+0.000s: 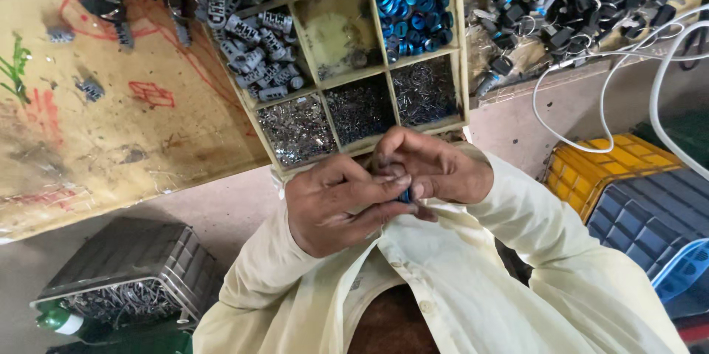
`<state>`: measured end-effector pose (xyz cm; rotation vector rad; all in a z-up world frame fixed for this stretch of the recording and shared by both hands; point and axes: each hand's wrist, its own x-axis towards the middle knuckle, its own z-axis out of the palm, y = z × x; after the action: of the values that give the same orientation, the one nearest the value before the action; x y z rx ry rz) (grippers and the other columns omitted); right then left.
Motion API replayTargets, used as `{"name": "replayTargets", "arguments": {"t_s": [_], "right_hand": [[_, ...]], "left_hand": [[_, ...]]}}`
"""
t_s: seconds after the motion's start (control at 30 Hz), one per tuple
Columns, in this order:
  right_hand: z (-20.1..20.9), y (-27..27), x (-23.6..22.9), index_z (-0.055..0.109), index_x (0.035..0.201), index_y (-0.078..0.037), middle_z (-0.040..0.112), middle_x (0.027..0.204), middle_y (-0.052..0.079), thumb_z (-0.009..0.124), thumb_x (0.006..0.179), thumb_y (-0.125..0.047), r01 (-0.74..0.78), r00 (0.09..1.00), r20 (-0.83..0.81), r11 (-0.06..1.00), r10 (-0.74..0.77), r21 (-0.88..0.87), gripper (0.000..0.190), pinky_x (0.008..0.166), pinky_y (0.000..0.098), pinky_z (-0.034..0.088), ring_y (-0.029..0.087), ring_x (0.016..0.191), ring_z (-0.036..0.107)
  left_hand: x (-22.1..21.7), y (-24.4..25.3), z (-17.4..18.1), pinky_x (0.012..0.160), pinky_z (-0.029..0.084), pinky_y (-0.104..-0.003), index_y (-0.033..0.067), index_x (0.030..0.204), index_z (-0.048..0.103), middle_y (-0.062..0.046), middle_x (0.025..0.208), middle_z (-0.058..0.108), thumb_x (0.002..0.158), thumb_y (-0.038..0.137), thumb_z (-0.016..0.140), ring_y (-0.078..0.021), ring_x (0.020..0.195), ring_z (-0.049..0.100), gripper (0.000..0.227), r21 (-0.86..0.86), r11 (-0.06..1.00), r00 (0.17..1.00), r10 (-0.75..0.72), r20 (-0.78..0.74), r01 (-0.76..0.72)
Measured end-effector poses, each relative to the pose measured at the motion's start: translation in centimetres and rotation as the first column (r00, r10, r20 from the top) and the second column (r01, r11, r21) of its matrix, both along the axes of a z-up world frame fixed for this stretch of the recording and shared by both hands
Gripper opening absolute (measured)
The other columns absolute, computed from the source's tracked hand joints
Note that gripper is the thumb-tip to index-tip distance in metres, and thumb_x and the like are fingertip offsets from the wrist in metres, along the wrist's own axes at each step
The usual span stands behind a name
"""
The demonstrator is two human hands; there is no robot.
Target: The person assembles keychains by hand, picking small metal rings and blue plastic caps from a compartmentalized tray, attaching them to key blanks, and placing the finished keychains on the table. The process is repeated continuously throughout the clip.
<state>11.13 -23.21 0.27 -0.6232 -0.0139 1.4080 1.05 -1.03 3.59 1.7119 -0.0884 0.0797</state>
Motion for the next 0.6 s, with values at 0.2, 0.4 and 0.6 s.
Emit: {"name": "replayTargets", "arguments": {"t_s": [0.2, 0.4, 0.6], "right_hand": [[1.7, -1.3, 5.0, 0.07, 0.109, -0.016, 0.067, 0.113, -0.003, 0.076, 0.097, -0.007, 0.456, -0.053, 0.971, 0.871, 0.232, -0.183, 0.016, 0.083, 0.0368, 0.058, 0.017, 0.102, 0.065], [1.8, -3.1, 8.1, 0.078, 0.115, -0.011, 0.063, 0.115, 0.011, 0.084, 0.087, -0.004, 0.797, -0.358, 0.547, 0.553, 0.757, -0.244, 0.029, 0.086, 0.041, 0.053, 0.029, 0.107, 0.062], [1.5, -5.7, 7.8, 0.075, 0.112, -0.011, 0.065, 0.126, 0.011, 0.081, 0.1, 0.002, 0.754, -0.149, 0.859, 0.618, 0.49, -0.222, 0.018, 0.103, 0.0371, 0.05, 0.028, 0.115, 0.063]], "left_hand": [[3.7, -1.3, -0.9, 0.079, 0.062, -0.027, 0.0141, 0.117, 0.076, -0.003, 0.106, 0.072, 0.088, 0.014, 0.088, -0.0152, 0.09, 0.075, 0.032, 0.029, 0.996, 0.987, 0.085, -0.133, -0.082], [6.8, -2.2, -0.3, 0.091, 0.063, -0.029, 0.0132, 0.118, 0.075, -0.006, 0.115, 0.075, 0.092, 0.012, 0.084, -0.0179, 0.104, 0.076, 0.028, -0.104, 0.994, 0.987, 0.029, -0.156, -0.045], [8.0, -2.5, -0.6, 0.092, 0.06, -0.028, 0.0108, 0.121, 0.075, -0.007, 0.116, 0.075, 0.093, 0.01, 0.083, -0.0174, 0.106, 0.074, 0.029, -0.101, 0.995, 0.988, -0.004, -0.152, -0.012]]}}
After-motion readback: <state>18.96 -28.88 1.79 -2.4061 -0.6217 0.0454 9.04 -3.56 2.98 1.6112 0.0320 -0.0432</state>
